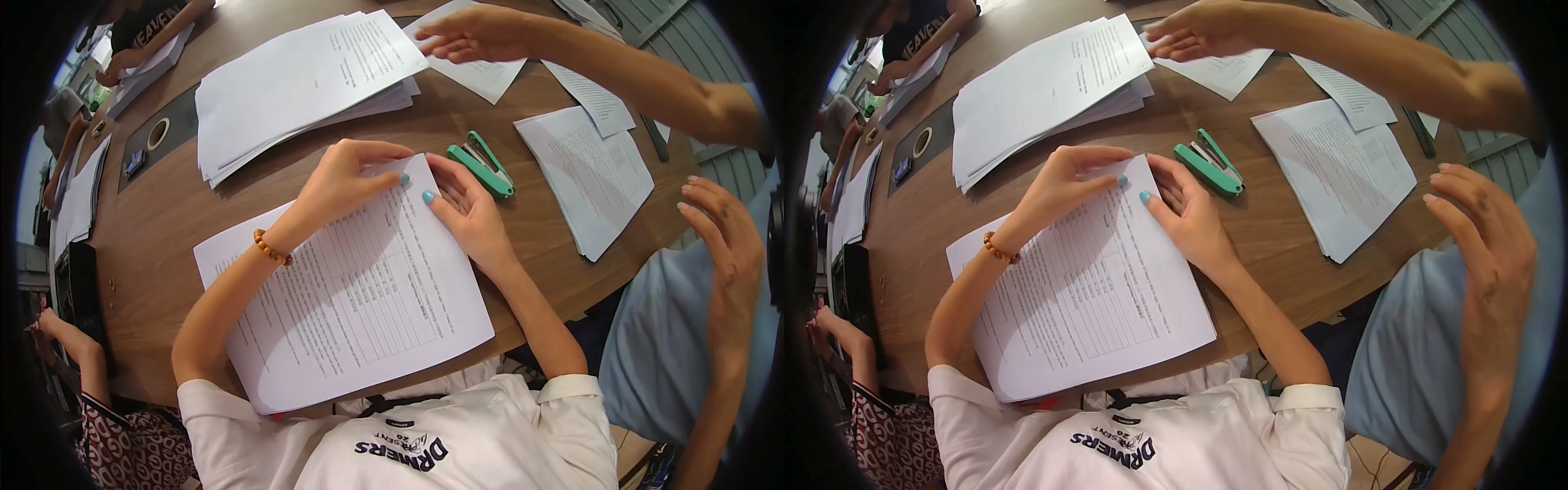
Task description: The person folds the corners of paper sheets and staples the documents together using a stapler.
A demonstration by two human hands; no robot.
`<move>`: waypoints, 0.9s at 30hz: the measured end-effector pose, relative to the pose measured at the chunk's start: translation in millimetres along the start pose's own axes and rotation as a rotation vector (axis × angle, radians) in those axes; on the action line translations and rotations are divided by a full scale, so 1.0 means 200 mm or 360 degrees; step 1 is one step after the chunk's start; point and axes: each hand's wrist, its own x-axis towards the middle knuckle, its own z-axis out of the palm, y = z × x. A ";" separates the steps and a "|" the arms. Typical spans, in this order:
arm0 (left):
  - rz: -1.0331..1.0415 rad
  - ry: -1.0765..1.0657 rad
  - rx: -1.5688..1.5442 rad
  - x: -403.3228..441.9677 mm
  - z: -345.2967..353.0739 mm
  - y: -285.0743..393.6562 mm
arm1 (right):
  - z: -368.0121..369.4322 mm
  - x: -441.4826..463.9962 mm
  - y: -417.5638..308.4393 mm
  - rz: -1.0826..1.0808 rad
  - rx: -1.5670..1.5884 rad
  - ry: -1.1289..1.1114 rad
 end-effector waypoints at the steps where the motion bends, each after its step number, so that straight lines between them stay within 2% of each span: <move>1: 0.0003 -0.0005 0.0003 0.00 0.00 0.00 | 0.00 0.00 0.00 -0.0067 -0.0084 0.0050; 2: -0.0024 0.0022 -0.0001 -0.01 0.01 0.00 | 0.00 -0.01 -0.01 -0.0071 -0.0081 0.0057; 4: -0.0049 0.0048 -0.0007 -0.01 0.02 0.01 | -0.03 -0.02 -0.04 -0.0418 -0.1041 -0.0027; 7: -0.0042 0.0028 0.0015 -0.02 0.00 0.00 | -0.03 -0.03 -0.05 -0.0398 -0.1172 0.0006; 12: -0.0115 -0.0190 -0.0122 -0.02 -0.04 0.01 | -0.01 -0.05 -0.05 -0.0352 -0.1145 0.0014; 15: 0.0034 -0.0078 -0.0090 -0.02 -0.02 -0.03 | -0.01 -0.05 -0.05 -0.0375 -0.1170 -0.0006; 20: -0.0013 -0.0108 -0.0075 -0.03 -0.03 0.00 | 0.00 -0.06 -0.05 -0.0432 -0.1259 -0.0042; 23: -0.0035 -0.0117 -0.0070 -0.03 -0.03 0.03 | 0.01 -0.05 -0.05 -0.0459 -0.1244 0.0065; 26: -0.0062 -0.0124 -0.0084 -0.03 -0.03 0.02 | 0.00 -0.02 -0.07 -0.0456 -0.1431 0.0106; 27: -0.0082 -0.0134 -0.0109 -0.03 -0.03 0.01 | 0.00 -0.02 -0.09 -0.0552 -0.1615 0.0076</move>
